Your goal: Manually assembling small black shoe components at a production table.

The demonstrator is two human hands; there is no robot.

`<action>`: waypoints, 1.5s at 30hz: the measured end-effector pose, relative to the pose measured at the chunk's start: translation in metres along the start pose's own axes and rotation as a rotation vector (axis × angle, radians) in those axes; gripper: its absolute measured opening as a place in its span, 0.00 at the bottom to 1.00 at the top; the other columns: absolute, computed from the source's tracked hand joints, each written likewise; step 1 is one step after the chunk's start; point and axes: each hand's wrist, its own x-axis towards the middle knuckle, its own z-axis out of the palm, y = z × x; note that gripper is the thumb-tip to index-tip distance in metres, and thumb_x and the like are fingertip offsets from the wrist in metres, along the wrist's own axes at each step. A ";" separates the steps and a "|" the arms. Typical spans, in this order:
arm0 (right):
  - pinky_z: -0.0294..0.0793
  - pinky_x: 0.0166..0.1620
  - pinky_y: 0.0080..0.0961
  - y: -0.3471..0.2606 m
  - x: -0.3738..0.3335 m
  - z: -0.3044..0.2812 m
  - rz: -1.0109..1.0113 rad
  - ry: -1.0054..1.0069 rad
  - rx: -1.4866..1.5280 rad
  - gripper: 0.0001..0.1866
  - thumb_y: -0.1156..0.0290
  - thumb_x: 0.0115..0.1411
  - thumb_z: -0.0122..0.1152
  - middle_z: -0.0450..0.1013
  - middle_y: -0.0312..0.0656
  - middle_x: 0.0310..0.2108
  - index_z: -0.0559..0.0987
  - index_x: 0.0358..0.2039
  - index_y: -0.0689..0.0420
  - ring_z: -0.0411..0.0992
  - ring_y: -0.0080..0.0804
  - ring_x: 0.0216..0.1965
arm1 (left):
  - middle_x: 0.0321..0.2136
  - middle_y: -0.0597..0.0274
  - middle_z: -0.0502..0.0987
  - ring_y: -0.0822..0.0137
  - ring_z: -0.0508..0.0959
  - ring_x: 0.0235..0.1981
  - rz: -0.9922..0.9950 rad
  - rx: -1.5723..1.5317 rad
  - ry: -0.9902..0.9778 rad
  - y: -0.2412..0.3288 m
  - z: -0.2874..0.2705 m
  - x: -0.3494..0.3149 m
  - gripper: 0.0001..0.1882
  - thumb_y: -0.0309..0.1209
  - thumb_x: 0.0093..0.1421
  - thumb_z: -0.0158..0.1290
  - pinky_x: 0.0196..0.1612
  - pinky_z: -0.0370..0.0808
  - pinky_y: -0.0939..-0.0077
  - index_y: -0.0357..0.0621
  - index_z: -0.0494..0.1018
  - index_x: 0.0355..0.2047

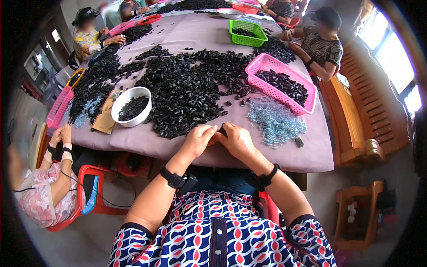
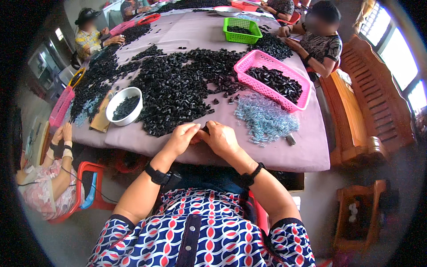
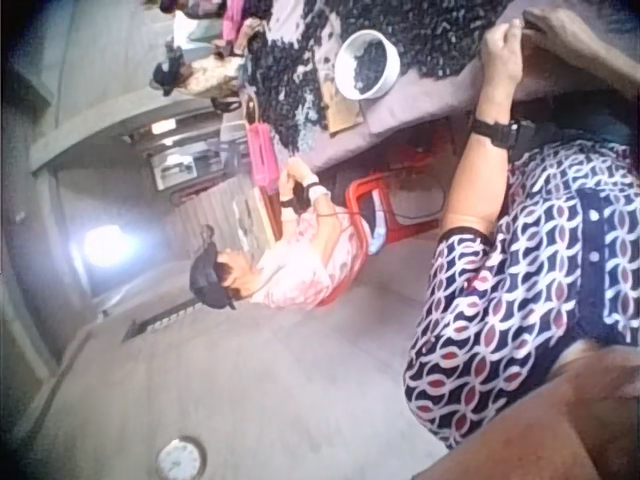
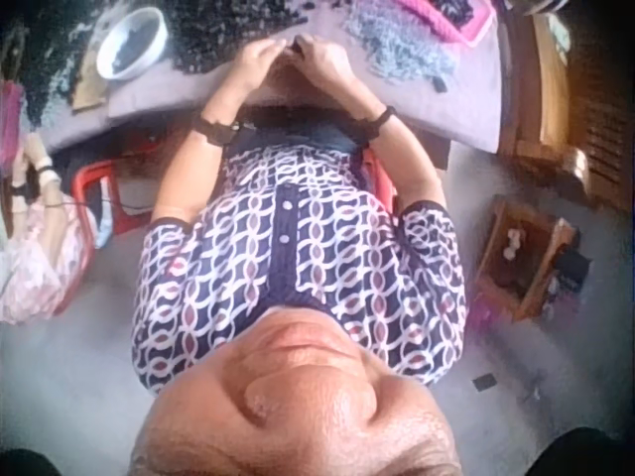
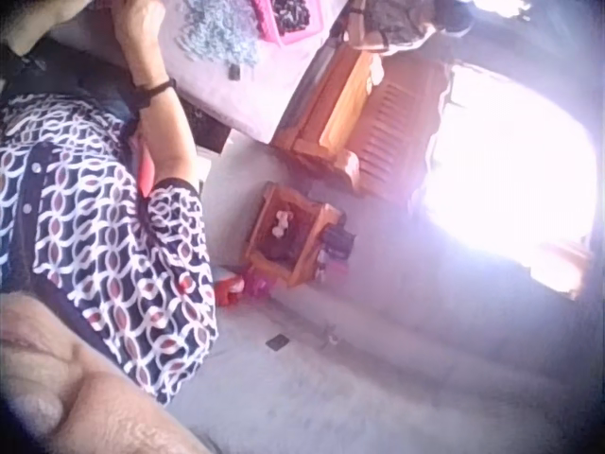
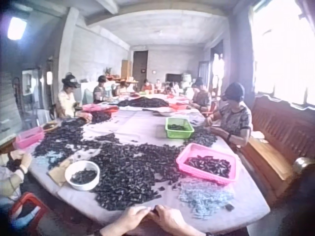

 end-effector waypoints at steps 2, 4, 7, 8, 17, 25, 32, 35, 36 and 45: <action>0.73 0.29 0.42 0.005 0.001 0.002 0.015 0.000 0.007 0.19 0.57 0.58 0.64 0.73 0.54 0.21 0.72 0.24 0.61 0.75 0.53 0.26 | 0.25 0.65 0.78 0.76 0.76 0.26 -0.001 -0.014 0.003 0.000 0.000 -0.001 0.19 0.41 0.69 0.47 0.33 0.74 0.80 0.37 0.77 0.33; 0.73 0.28 0.42 0.012 0.007 -0.001 0.029 -0.001 0.017 0.20 0.56 0.58 0.63 0.72 0.54 0.20 0.73 0.24 0.61 0.75 0.50 0.24 | 0.26 0.64 0.79 0.75 0.76 0.28 0.002 -0.030 0.019 -0.002 0.002 -0.002 0.19 0.41 0.68 0.48 0.34 0.75 0.79 0.36 0.77 0.35; 0.68 0.22 0.30 0.031 0.037 -0.025 0.516 -0.101 0.466 0.21 0.53 0.62 0.60 0.68 0.39 0.13 0.77 0.28 0.62 0.67 0.24 0.18 | 0.28 0.68 0.78 0.78 0.74 0.28 -0.025 -0.065 0.000 -0.004 -0.001 -0.007 0.18 0.43 0.68 0.48 0.34 0.71 0.83 0.40 0.78 0.37; 0.64 0.19 0.26 0.053 0.050 -0.036 0.541 0.013 0.625 0.21 0.52 0.61 0.61 0.68 0.34 0.15 0.76 0.25 0.60 0.64 0.22 0.16 | 0.28 0.68 0.78 0.78 0.74 0.28 -0.027 -0.066 -0.004 -0.003 0.000 -0.007 0.18 0.43 0.68 0.48 0.34 0.71 0.83 0.40 0.78 0.37; 0.65 0.20 0.15 0.124 0.081 -0.108 0.574 0.456 0.749 0.17 0.67 0.61 0.63 0.74 0.37 0.27 0.74 0.48 0.60 0.68 0.17 0.20 | 0.30 0.66 0.79 0.79 0.74 0.31 -0.030 -0.030 -0.003 0.007 0.003 -0.008 0.14 0.37 0.68 0.49 0.37 0.73 0.82 0.39 0.78 0.40; 0.74 0.42 0.41 0.039 0.000 -0.056 0.119 -0.117 -0.245 0.07 0.77 0.53 0.60 0.72 0.50 0.35 0.76 0.34 0.63 0.73 0.52 0.39 | 0.30 0.66 0.79 0.80 0.73 0.27 0.058 0.087 -0.034 0.020 -0.002 0.007 0.09 0.27 0.64 0.52 0.32 0.73 0.84 0.38 0.76 0.42; 0.72 0.44 0.42 0.051 -0.011 -0.046 0.072 0.055 -0.233 0.07 0.84 0.49 0.53 0.69 0.52 0.35 0.74 0.31 0.63 0.70 0.52 0.40 | 0.29 0.62 0.78 0.70 0.76 0.25 0.299 0.594 0.154 0.033 -0.010 0.066 0.10 0.28 0.59 0.56 0.31 0.74 0.76 0.40 0.77 0.41; 0.72 0.44 0.42 0.053 -0.012 -0.045 0.188 0.099 -0.147 0.07 0.84 0.49 0.53 0.69 0.52 0.33 0.73 0.31 0.63 0.70 0.52 0.40 | 0.31 0.55 0.77 0.57 0.78 0.29 0.342 0.783 0.157 0.028 -0.010 0.086 0.12 0.28 0.56 0.56 0.36 0.76 0.67 0.43 0.78 0.41; 0.71 0.44 0.42 0.055 -0.014 -0.045 0.183 0.110 -0.150 0.07 0.85 0.49 0.52 0.69 0.52 0.32 0.73 0.30 0.63 0.70 0.53 0.39 | 0.32 0.55 0.77 0.56 0.78 0.31 0.361 0.879 0.140 0.030 -0.007 0.092 0.12 0.28 0.56 0.55 0.37 0.76 0.65 0.43 0.78 0.41; 0.70 0.41 0.43 0.068 -0.020 -0.040 0.119 0.208 -0.083 0.04 0.84 0.49 0.54 0.68 0.52 0.29 0.72 0.27 0.63 0.69 0.54 0.36 | 0.31 0.54 0.77 0.53 0.78 0.36 0.325 0.964 0.069 0.038 0.001 0.100 0.08 0.30 0.53 0.59 0.38 0.75 0.61 0.41 0.79 0.32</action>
